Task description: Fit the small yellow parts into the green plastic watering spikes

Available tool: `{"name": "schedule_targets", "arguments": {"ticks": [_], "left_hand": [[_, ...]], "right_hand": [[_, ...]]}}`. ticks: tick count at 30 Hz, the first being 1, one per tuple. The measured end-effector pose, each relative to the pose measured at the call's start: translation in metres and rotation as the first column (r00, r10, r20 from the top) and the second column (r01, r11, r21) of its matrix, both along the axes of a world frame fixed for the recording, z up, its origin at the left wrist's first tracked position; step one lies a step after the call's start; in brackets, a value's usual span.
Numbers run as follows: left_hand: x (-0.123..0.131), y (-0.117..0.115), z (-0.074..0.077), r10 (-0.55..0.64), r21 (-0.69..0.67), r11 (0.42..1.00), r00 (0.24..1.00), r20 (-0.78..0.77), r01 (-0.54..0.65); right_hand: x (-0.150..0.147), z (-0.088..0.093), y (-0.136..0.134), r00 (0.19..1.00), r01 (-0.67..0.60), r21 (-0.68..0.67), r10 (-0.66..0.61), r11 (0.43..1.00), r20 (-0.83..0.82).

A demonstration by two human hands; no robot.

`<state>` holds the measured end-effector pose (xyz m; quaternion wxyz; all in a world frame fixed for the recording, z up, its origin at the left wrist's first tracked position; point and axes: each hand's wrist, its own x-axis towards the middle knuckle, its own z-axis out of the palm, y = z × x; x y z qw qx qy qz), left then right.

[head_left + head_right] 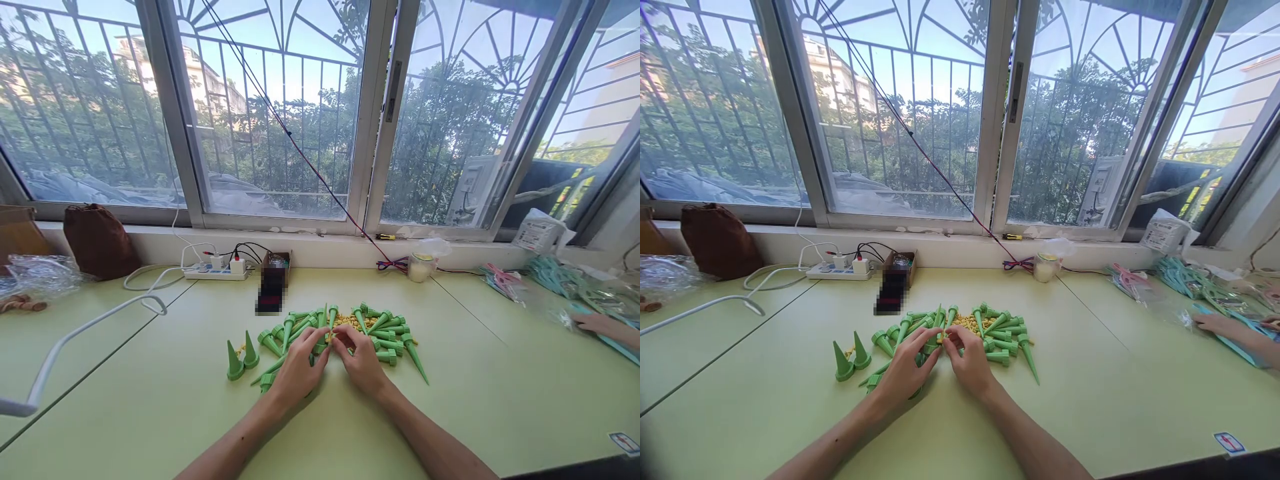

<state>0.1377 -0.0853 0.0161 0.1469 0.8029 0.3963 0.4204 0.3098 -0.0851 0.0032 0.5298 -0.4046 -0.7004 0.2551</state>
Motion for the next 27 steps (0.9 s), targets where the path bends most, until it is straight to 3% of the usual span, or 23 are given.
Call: {"name": "schedule_targets", "arguments": {"ticks": [27], "left_hand": [[-0.0003, 0.0013, -0.0046, -0.02, -0.048, 0.999, 1.0, -0.018, 0.019]], "right_hand": [[-0.0012, -0.0007, 0.0003, 0.992, -0.092, -0.043, 0.088, 0.995, -0.088]]}}
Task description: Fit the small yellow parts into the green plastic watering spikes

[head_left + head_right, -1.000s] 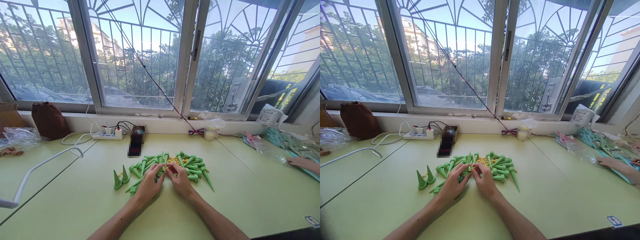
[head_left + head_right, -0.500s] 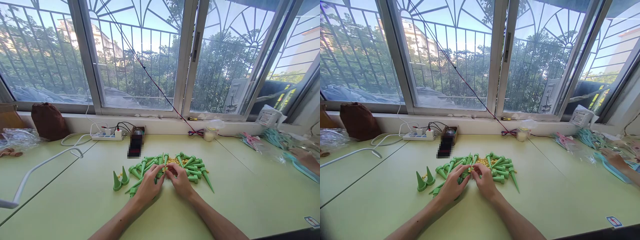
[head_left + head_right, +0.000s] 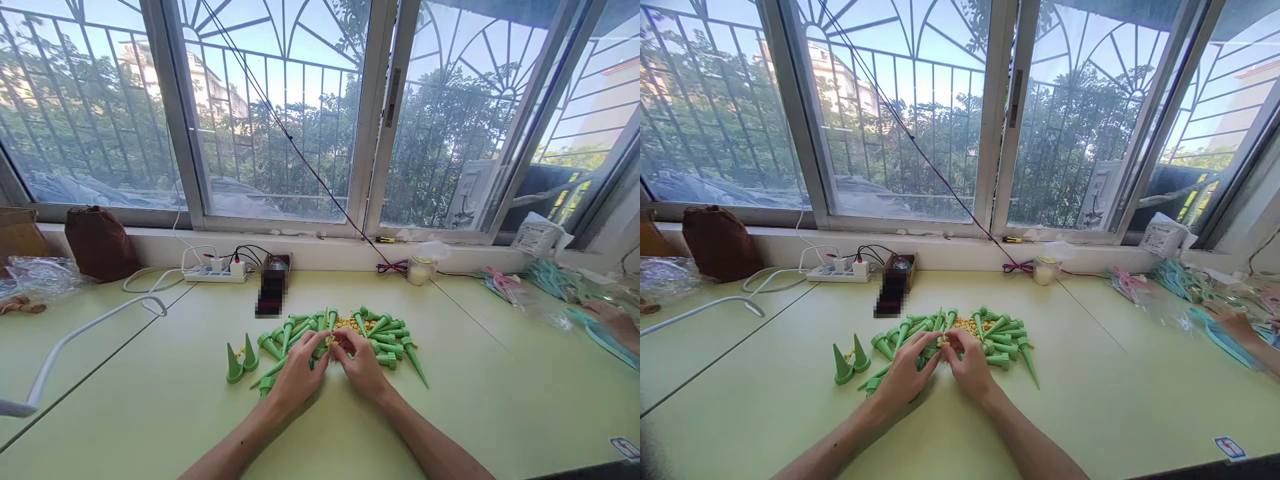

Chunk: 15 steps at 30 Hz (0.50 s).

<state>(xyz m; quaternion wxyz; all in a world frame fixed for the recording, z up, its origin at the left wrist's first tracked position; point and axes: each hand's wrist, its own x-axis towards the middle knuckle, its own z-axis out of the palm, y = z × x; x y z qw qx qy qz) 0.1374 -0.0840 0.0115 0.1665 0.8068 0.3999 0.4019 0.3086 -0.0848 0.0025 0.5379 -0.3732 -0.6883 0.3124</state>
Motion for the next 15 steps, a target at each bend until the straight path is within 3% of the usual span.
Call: {"name": "schedule_targets", "arguments": {"ticks": [15], "left_hand": [[-0.0001, 0.0007, -0.0006, 0.011, 0.006, 1.0, 1.0, -0.016, -0.011]], "right_hand": [[-0.0003, -0.0052, 0.0025, 1.0, -0.015, -0.012, 0.015, 1.0, -0.013]]}}
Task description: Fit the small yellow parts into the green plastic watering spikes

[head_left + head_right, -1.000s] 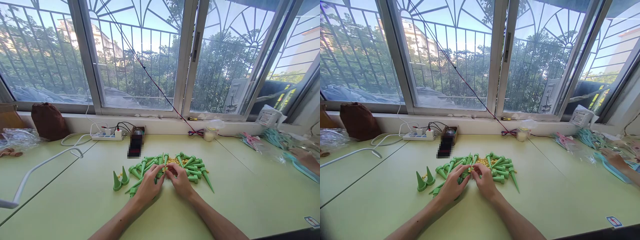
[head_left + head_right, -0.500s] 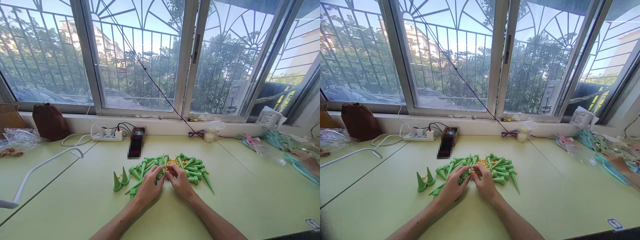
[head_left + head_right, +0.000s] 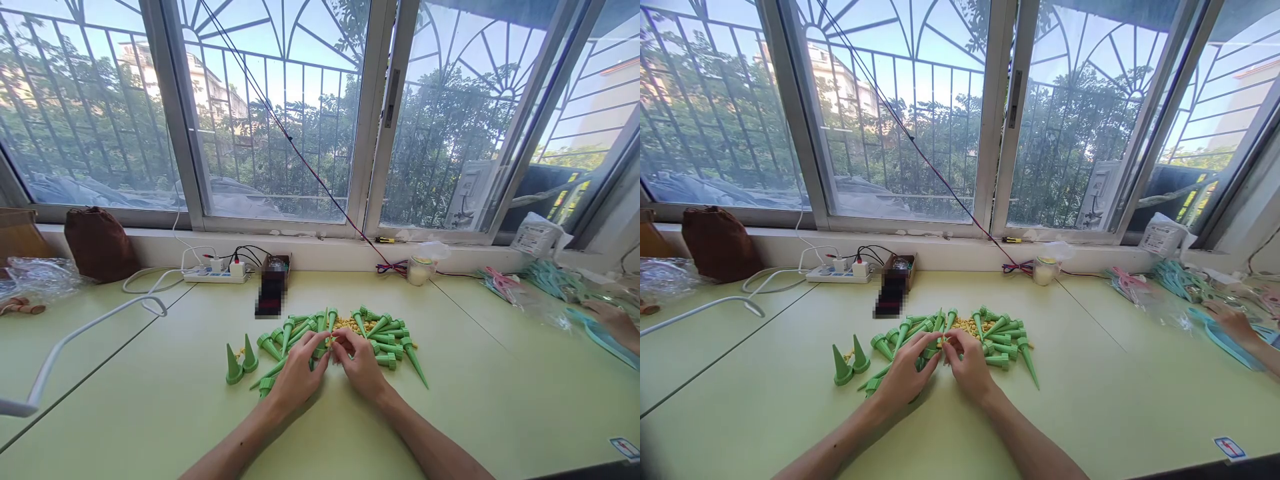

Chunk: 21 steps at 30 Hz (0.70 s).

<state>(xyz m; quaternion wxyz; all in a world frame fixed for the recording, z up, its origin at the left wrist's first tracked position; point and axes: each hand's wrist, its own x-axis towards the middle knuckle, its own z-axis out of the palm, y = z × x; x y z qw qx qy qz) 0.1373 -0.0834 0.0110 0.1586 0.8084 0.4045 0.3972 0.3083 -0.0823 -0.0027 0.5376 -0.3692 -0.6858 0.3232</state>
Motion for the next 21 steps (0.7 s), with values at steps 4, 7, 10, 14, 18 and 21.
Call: {"name": "schedule_targets", "arguments": {"ticks": [4, 7, 10, 14, 18, 21], "left_hand": [[-0.0001, -0.0002, 0.0, -0.002, -0.012, 1.0, 1.0, -0.007, 0.002], [-0.0002, 0.0, -0.0002, -0.002, -0.015, 1.0, 1.0, -0.007, 0.002], [-0.0002, -0.0003, -0.0001, 0.0, -0.02, 1.0, 1.0, -0.006, 0.0], [0.0, -0.0019, 0.0005, -0.015, -0.02, 1.0, 1.0, 0.002, 0.015], [0.0003, -0.0035, 0.0008, -0.027, -0.027, 0.999, 1.0, 0.003, 0.027], [0.0006, -0.0036, 0.0006, -0.029, -0.031, 0.999, 1.0, 0.005, 0.029]], "right_hand": [[-0.0003, -0.0003, 0.0007, 1.0, 0.007, -0.014, -0.007, 1.0, 0.001], [-0.0003, 0.0005, 0.0004, 1.0, 0.015, -0.019, -0.015, 1.0, 0.007], [-0.0001, 0.0016, 0.0001, 1.0, 0.021, -0.022, -0.021, 1.0, 0.019], [0.0003, 0.0019, -0.0003, 1.0, 0.016, -0.031, -0.015, 0.999, 0.022], [0.0005, 0.0016, -0.0003, 0.999, 0.018, -0.037, -0.017, 0.999, 0.036], [0.0002, 0.0018, 0.0, 0.999, 0.021, -0.053, -0.019, 0.998, 0.038]]}}
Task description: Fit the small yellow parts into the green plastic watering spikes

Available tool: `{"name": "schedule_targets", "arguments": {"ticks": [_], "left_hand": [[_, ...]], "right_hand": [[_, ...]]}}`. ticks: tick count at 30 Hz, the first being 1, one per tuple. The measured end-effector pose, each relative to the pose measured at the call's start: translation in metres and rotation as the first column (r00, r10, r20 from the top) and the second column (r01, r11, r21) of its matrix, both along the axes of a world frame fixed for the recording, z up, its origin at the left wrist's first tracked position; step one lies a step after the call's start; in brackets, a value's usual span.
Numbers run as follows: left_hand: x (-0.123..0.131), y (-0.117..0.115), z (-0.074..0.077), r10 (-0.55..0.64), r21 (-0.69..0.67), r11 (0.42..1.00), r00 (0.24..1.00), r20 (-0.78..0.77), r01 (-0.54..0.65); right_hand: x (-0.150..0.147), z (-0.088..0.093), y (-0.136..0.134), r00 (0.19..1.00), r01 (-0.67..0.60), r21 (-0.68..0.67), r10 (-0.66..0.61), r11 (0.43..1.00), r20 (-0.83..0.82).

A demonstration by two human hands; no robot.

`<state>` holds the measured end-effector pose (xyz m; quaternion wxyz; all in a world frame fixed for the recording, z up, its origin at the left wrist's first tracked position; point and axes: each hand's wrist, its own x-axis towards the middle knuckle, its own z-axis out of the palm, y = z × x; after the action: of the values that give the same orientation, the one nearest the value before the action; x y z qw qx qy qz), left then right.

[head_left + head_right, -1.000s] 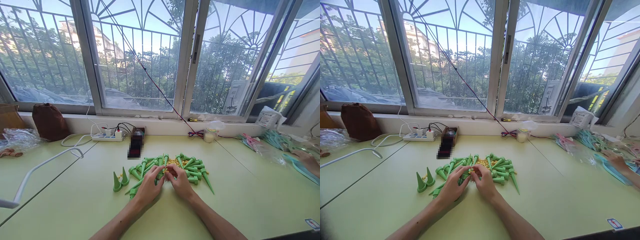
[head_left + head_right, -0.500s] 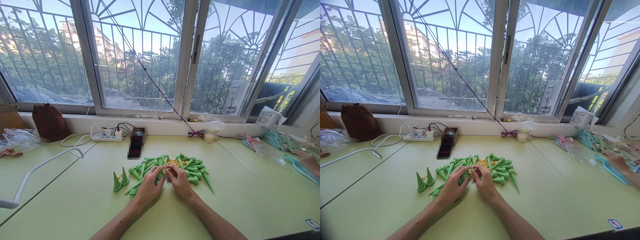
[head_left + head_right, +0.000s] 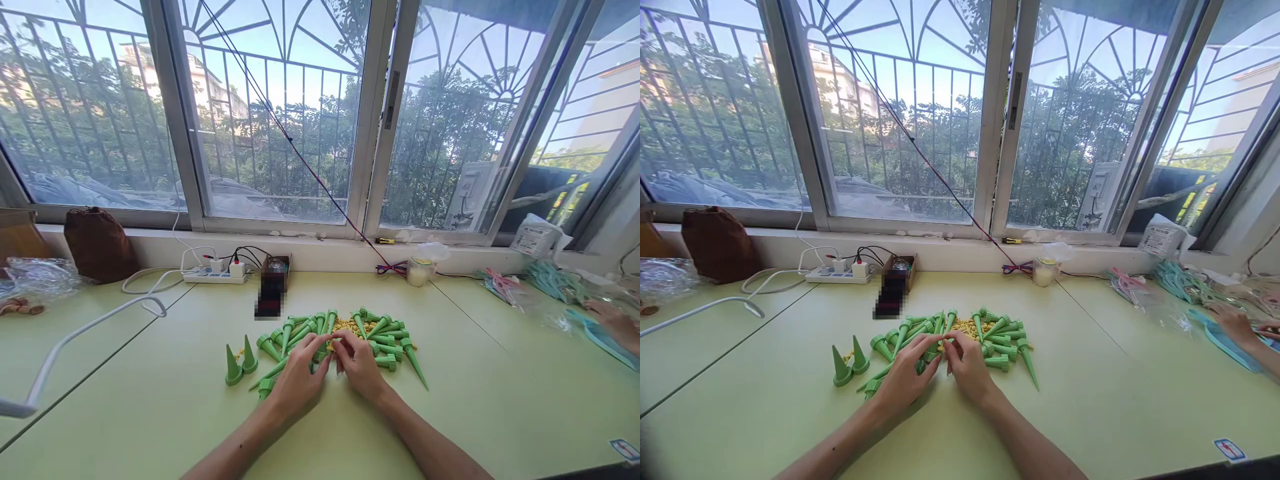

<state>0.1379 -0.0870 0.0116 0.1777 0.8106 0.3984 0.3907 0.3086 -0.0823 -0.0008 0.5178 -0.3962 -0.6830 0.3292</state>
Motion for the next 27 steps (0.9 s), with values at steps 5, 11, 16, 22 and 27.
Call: {"name": "schedule_targets", "arguments": {"ticks": [5, 11, 16, 22, 27], "left_hand": [[0.001, 0.0017, -0.0001, 0.001, -0.003, 1.0, 1.0, 0.011, -0.001], [0.0004, 0.0018, 0.0011, -0.01, 0.007, 1.0, 0.999, 0.032, 0.01], [0.0003, 0.001, 0.0017, -0.007, 0.005, 1.0, 1.0, 0.026, 0.007], [0.0006, 0.0005, 0.0021, 0.005, 0.019, 1.0, 0.999, 0.033, -0.006], [0.0001, -0.0003, 0.0032, 0.012, 0.022, 1.0, 1.0, 0.026, -0.013]], "right_hand": [[-0.0008, 0.0004, -0.0002, 1.0, -0.008, 0.003, 0.008, 1.0, 0.011], [0.0, 0.0013, -0.0024, 0.999, -0.013, 0.038, 0.011, 0.999, 0.043], [0.0005, 0.0014, -0.0019, 0.998, 0.001, 0.05, -0.004, 0.999, 0.061], [0.0007, 0.0004, -0.0007, 0.997, 0.007, 0.041, -0.01, 0.999, 0.074], [0.0009, 0.0019, -0.0008, 0.997, 0.006, 0.059, -0.011, 0.998, 0.083]]}}
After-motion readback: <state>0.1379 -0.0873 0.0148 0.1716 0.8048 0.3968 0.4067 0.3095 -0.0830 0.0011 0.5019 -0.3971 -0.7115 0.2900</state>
